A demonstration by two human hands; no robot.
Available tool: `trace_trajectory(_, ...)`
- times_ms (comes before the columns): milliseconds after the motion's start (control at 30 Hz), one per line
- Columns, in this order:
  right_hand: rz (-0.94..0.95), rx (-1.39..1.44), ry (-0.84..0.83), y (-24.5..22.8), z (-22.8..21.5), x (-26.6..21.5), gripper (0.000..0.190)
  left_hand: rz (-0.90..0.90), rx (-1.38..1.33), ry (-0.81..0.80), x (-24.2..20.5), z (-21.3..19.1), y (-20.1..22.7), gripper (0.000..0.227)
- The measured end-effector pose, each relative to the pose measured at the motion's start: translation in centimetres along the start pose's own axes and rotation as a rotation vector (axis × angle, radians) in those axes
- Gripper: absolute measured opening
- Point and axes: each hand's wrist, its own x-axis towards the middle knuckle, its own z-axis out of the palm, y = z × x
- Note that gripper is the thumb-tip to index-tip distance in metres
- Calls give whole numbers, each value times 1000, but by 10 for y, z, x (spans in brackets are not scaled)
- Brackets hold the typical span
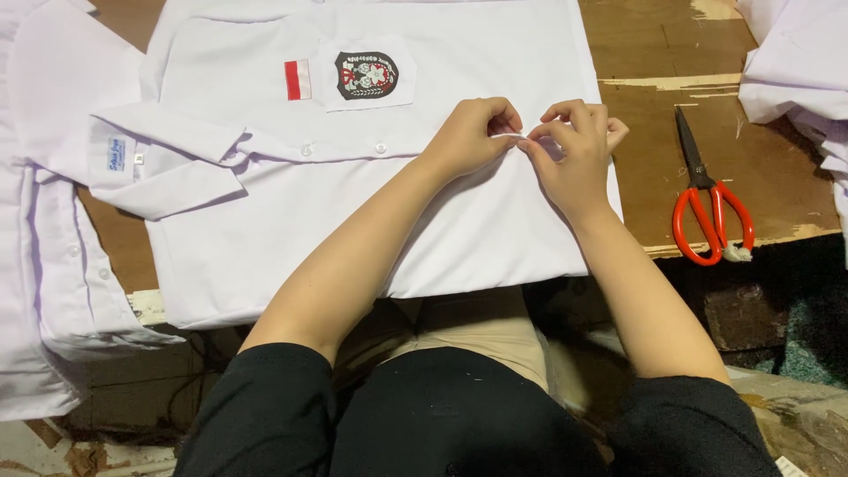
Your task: Folding a white school shirt, trimming loose threads with scissors, and buttoning it.
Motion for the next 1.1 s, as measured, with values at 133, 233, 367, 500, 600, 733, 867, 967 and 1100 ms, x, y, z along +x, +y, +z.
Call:
trace_trajectory(133,-12,6,-2,6,4,-1,19,-5,47,14,2,1,-5,8)
trace_trajectory(233,9,4,-32,11,8,-4,18,-11,40,17,1,2,-7,9)
trace_trajectory(367,10,-11,-57,11,10,-5,16,88,9,25,1,-3,-3,8)
trace_trajectory(500,-4,-66,-97,15,14,-7,15,134,68,29,3,2,-10,7)
trace_trajectory(600,-38,-111,-83,15,13,-6,14,183,174,14,-4,-2,0,9)
trace_trajectory(733,-56,-133,-69,17,14,-7,15,197,211,21,-6,-2,0,9)
trace_trajectory(867,-107,-90,-73,23,18,-8,13,145,186,20,-7,-4,5,7)
trace_trajectory(967,-132,-91,-75,18,16,-7,14,96,139,6,-6,-4,5,6)
trace_trajectory(1100,-136,-66,-73,10,6,-3,21,122,105,-29,8,-3,-17,11)
